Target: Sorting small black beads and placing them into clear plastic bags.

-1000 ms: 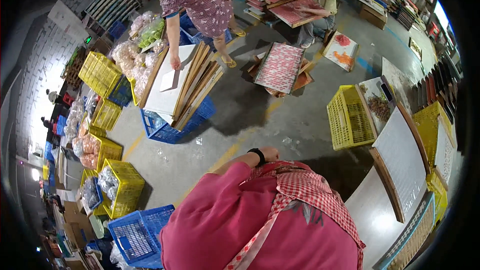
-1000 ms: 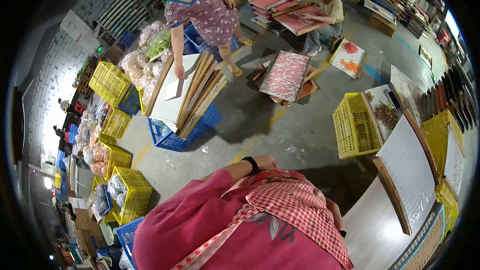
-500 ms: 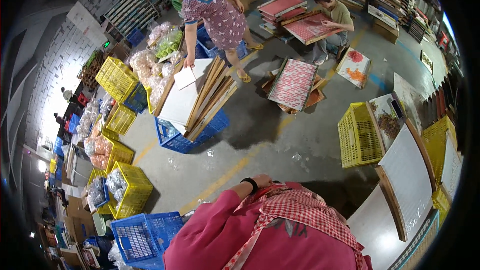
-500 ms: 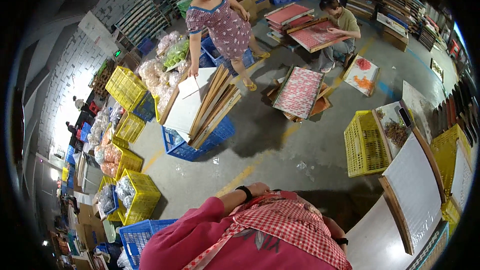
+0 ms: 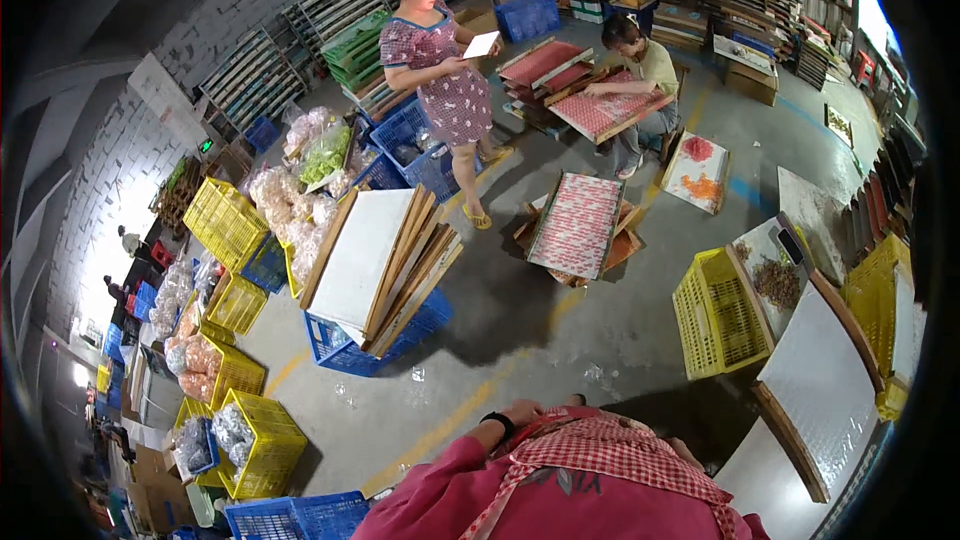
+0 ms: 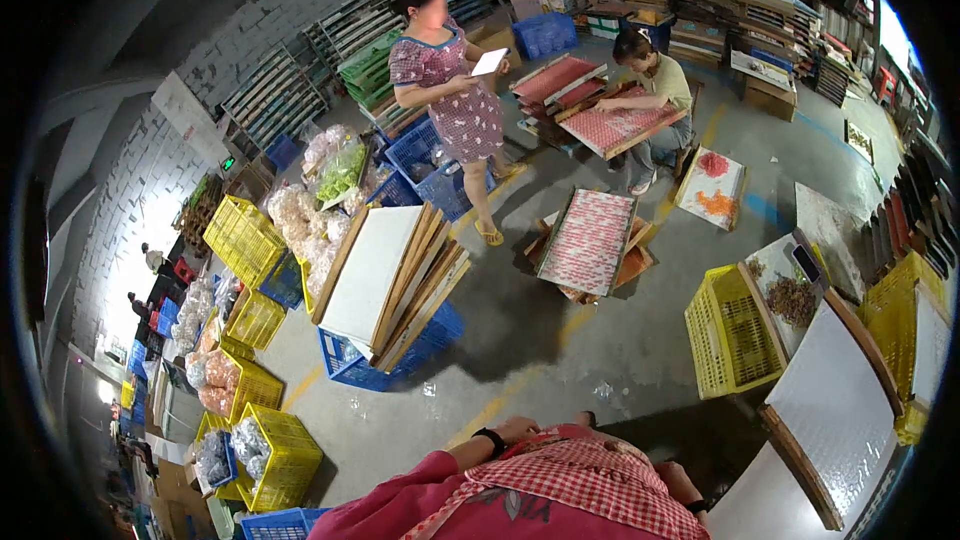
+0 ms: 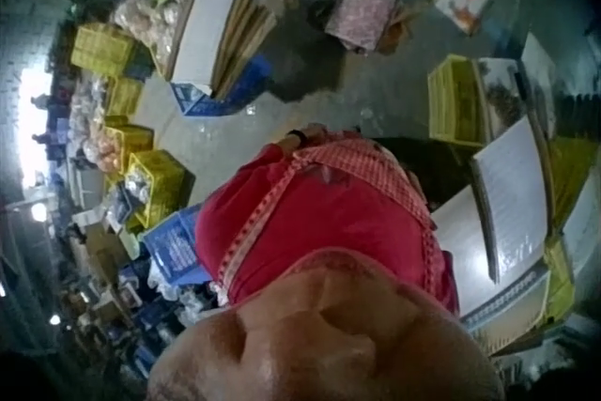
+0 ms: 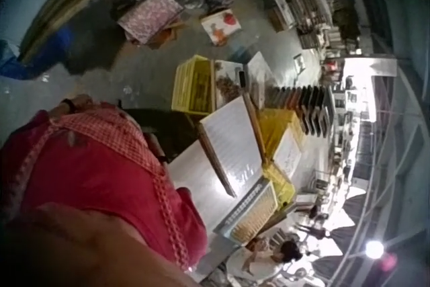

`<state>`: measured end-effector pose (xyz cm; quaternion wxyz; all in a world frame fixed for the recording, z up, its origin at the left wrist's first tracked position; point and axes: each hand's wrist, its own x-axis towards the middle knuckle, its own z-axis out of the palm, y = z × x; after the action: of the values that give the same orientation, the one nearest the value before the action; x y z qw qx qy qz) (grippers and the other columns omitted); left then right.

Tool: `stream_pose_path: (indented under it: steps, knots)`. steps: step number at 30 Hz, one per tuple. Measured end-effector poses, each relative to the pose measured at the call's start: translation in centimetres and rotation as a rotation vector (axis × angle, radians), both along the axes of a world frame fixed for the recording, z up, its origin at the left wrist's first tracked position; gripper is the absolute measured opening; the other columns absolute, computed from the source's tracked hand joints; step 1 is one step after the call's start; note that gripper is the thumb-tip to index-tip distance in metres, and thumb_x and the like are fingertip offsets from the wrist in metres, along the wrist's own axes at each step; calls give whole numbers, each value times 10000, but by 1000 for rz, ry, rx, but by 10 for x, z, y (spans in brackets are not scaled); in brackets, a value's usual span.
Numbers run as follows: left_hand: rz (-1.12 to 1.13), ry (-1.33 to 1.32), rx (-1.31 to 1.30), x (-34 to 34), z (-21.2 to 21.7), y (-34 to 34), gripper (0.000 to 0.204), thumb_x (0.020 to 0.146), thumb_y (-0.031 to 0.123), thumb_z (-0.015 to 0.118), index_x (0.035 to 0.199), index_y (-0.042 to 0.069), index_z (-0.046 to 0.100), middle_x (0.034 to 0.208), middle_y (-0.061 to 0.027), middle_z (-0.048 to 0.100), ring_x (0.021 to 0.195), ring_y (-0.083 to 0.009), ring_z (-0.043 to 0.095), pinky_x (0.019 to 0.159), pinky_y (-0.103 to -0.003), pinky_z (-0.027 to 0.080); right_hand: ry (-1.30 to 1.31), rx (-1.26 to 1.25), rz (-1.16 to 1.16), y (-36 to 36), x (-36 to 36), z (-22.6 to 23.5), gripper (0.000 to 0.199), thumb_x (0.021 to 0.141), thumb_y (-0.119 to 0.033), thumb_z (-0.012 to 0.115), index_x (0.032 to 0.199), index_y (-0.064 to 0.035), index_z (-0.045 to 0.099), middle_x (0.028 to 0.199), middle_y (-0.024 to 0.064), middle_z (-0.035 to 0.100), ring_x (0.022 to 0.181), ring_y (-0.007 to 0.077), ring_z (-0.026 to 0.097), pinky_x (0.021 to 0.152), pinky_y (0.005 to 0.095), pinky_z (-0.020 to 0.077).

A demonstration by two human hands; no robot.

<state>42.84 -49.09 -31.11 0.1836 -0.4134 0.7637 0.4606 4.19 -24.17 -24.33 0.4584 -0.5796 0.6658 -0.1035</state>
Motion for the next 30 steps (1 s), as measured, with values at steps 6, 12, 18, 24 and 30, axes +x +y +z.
stream_pose_path:
  steps: [6,12,18,24,30]
  knots:
    - [-50,-27,50,-9,-36,-52,315,793,277,577,1052,130,680,1067,-134,657,1003,-317,610,882,-406,467,47,0,51,-70,7,0,308,809,-67,624,1115,-32,636,918,103,692,881,191,660,767,313,514]
    - [117,-122,66,-16,-46,-86,319,814,156,517,1098,118,657,1153,-162,614,1103,-313,559,949,-427,431,-56,-67,-151,-117,-33,26,149,750,-159,609,783,-41,695,806,87,693,768,264,667,652,370,518]
    - [269,-246,145,-61,-37,-142,339,782,156,534,1090,84,656,883,-100,685,716,-193,654,694,-326,513,-5,-131,-97,-189,-115,-2,185,686,-196,657,829,-93,712,797,124,680,745,294,655,659,379,518]
    - [365,-5,231,-153,-3,-217,341,829,178,561,1141,55,620,930,-105,686,745,-178,661,729,-312,511,0,-139,-129,-273,-203,41,243,776,-193,647,995,-91,670,838,126,680,760,273,658,661,364,515]
    - [329,63,158,-240,8,-296,335,859,139,567,1169,14,590,980,-99,674,801,-158,656,751,-290,510,-78,-333,-388,-357,-264,89,243,831,-170,633,1040,-47,641,865,138,676,772,272,658,686,349,515]
